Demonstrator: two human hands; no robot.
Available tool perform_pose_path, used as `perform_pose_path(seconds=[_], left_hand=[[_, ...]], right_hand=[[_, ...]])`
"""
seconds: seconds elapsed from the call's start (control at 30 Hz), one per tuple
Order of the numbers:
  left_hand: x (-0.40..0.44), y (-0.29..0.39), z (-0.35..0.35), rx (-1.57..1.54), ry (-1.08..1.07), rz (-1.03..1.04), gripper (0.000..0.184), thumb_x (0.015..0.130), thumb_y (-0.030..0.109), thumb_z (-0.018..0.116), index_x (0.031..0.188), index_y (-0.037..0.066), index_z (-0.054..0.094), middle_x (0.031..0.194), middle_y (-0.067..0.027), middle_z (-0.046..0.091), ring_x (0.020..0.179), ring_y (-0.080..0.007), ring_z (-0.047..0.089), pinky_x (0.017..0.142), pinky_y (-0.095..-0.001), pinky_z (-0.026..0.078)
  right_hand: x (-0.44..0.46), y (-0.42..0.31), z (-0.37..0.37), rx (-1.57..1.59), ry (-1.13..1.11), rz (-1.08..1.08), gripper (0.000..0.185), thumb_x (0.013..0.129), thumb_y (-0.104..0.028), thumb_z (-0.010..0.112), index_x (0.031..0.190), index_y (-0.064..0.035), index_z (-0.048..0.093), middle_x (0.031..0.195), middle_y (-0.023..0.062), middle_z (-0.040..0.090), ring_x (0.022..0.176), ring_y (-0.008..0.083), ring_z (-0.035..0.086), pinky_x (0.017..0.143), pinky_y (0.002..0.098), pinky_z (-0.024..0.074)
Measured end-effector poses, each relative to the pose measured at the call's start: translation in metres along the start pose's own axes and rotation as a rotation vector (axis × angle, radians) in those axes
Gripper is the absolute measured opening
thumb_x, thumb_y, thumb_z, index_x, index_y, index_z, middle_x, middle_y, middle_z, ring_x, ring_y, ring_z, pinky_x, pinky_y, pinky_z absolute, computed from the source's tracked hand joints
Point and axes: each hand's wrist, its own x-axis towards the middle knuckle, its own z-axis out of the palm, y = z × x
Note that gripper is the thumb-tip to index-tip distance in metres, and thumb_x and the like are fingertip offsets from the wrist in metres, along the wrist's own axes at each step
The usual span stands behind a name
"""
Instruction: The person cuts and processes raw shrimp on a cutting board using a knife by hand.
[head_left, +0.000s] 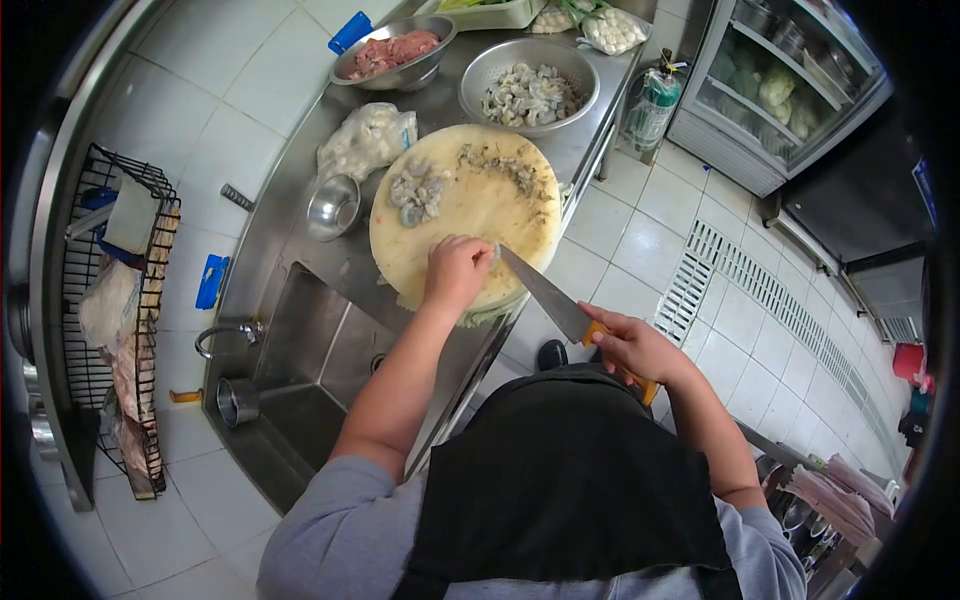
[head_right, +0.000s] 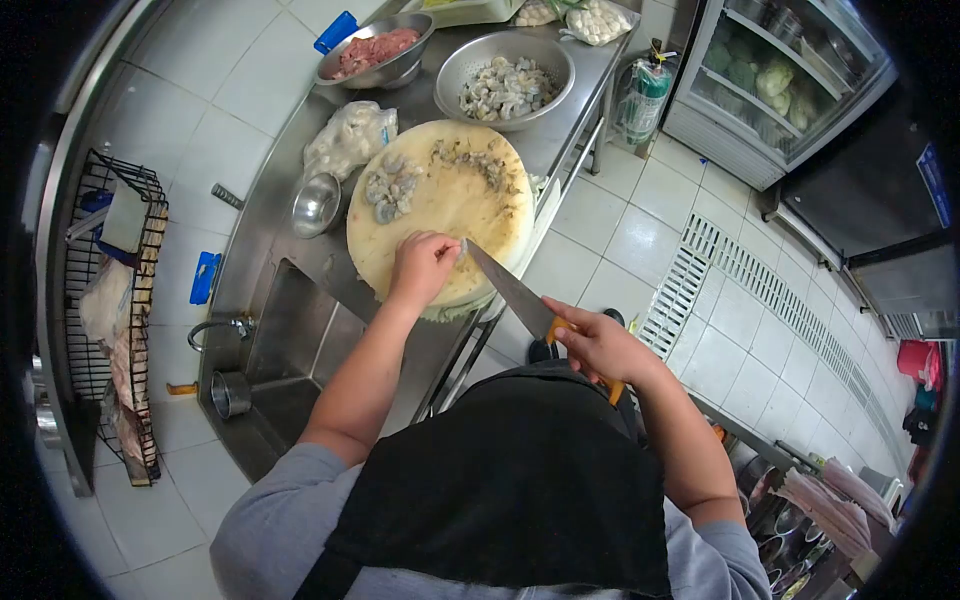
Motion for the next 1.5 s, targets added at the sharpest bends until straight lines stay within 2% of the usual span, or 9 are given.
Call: perform_pose_path(seconds=[0.07,0.17,0.33,0.63,0.8,1.13,1.37,1.43,1.5], left_hand=[[0.000,-0.001,0.002,-0.016,0.005,-0.002,0.007,0.087,0.018,0.073,0.085,0.012,0.076,0.084,-0.0063,0.070,0.092,-0.0295,0.064,0.086,-0.0460,0.044],[-0.001,0.001,0.003,0.041,0.074,0.095,0.010,0.086,0.015,0.076,0.089,0.006,0.076,0.082,-0.0112,0.071,0.077,-0.0295,0.066,0.074,-0.0425,0.051],[-0.007,0.002,0.015,-0.216,0.042,-0.235,0.013,0.092,0.013,0.073,0.095,0.000,0.074,0.081,-0.0137,0.075,0.071,-0.0226,0.071,0.067,-0.0347,0.055],[-0.009,0.005,0.023,-0.257,0.067,-0.359,0.011,0.093,0.011,0.071,0.096,0.000,0.072,0.080,-0.0117,0.075,0.071,-0.0187,0.071,0.068,-0.0329,0.056],[-0.009,0.002,0.028,-0.222,0.071,-0.348,0.012,0.094,0.012,0.070,0.095,0.001,0.072,0.079,-0.0114,0.075,0.071,-0.0180,0.071,0.068,-0.0325,0.056],[-0.004,-0.021,0.025,-0.251,-0.019,-0.312,0.011,0.092,0.010,0.068,0.097,0.000,0.071,0.082,-0.0106,0.075,0.073,-0.0178,0.072,0.069,-0.0323,0.056],[-0.005,-0.007,0.008,-0.237,0.021,-0.338,0.017,0.094,0.017,0.072,0.097,0.000,0.072,0.081,-0.0104,0.074,0.074,-0.0182,0.071,0.069,-0.0326,0.055],[-0.003,0.014,-0.002,-0.181,-0.048,-0.419,0.026,0.090,0.029,0.073,0.090,0.003,0.074,0.084,-0.0159,0.075,0.079,-0.0301,0.073,0.073,-0.0400,0.056],[-0.003,0.009,0.005,-0.156,-0.051,-0.406,0.028,0.090,0.031,0.074,0.090,0.003,0.074,0.084,-0.0161,0.075,0.079,-0.0310,0.073,0.073,-0.0408,0.056]], right_hand=[[0.004,0.001,0.002,0.013,-0.001,-0.009,0.053,0.110,-0.025,0.050,0.162,-0.0264,0.038,0.069,-0.0008,0.052,0.053,0.0071,0.049,0.051,0.0256,0.0464],[0.017,-0.002,0.006,0.041,-0.005,-0.032,0.053,0.110,-0.024,0.050,0.162,-0.0244,0.039,0.068,-0.0004,0.052,0.051,0.0073,0.049,0.050,0.0255,0.0464],[0.022,-0.010,0.012,0.054,-0.014,-0.067,0.053,0.111,-0.023,0.049,0.162,-0.0218,0.038,0.068,0.0003,0.052,0.051,0.0074,0.049,0.051,0.0256,0.0469],[0.003,-0.005,0.016,0.051,-0.057,-0.040,0.053,0.111,-0.022,0.047,0.163,-0.0212,0.035,0.067,0.0004,0.052,0.050,0.0080,0.049,0.050,0.0256,0.0470],[-0.018,-0.009,0.013,0.009,-0.092,0.057,0.054,0.111,-0.023,0.049,0.163,-0.0241,0.034,0.067,0.0007,0.051,0.050,0.0085,0.050,0.050,0.0267,0.0470],[-0.034,-0.002,-0.001,0.028,-0.170,0.007,0.051,0.111,-0.025,0.049,0.161,-0.0221,0.039,0.070,0.0002,0.056,0.051,0.0066,0.051,0.052,0.0233,0.0480],[-0.039,-0.001,-0.005,0.095,0.000,0.017,0.053,0.109,-0.026,0.053,0.160,-0.0262,0.041,0.072,0.0010,0.057,0.055,0.0088,0.055,0.054,0.0262,0.0495],[-0.031,0.004,0.001,0.042,0.062,0.033,0.053,0.108,-0.023,0.054,0.159,-0.0269,0.043,0.074,0.0032,0.060,0.058,0.0120,0.059,0.056,0.0292,0.0519],[-0.014,0.020,0.015,-0.752,0.566,-0.478,0.057,0.102,-0.014,0.056,0.156,-0.0286,0.047,0.085,0.0099,0.066,0.069,0.0228,0.067,0.063,0.0381,0.0563]])
